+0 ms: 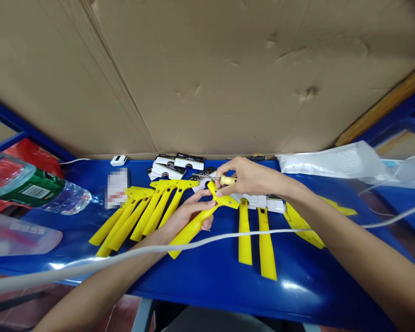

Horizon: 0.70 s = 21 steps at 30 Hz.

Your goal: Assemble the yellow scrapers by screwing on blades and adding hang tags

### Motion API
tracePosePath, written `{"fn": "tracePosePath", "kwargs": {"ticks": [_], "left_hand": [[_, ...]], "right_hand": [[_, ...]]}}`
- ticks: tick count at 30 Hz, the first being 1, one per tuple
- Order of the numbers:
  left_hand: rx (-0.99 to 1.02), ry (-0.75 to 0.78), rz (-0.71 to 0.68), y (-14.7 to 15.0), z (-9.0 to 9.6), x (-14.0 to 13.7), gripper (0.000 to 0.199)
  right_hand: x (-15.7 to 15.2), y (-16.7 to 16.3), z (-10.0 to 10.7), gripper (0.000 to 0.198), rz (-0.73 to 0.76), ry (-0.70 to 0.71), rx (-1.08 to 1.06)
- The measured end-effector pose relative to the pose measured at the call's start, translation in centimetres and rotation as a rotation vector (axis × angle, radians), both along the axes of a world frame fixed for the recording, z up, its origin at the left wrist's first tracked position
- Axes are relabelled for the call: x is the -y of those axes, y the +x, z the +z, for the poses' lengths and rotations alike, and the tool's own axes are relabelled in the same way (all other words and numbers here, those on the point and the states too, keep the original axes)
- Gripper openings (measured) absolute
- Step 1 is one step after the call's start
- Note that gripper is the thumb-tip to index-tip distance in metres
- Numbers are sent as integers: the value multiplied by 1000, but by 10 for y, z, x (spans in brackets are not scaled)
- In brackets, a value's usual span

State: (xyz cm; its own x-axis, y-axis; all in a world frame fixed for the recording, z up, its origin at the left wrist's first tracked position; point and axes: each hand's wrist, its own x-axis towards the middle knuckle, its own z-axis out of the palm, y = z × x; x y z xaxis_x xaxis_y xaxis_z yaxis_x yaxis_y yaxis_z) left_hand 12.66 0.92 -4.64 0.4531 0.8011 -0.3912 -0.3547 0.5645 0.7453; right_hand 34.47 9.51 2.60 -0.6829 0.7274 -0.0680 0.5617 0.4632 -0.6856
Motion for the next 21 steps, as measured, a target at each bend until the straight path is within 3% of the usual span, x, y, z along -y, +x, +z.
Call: {"fn": "tracePosePath", "kwargs": {"ticks": [16,21], "left_hand": [[34,1,-45,0,1,2,47],[54,12,-75,-2,-3,2,43]], "right_hand": [[-2,3,1,19,34,-73,20],[-7,6,-4,28,60,-183,41]]}}
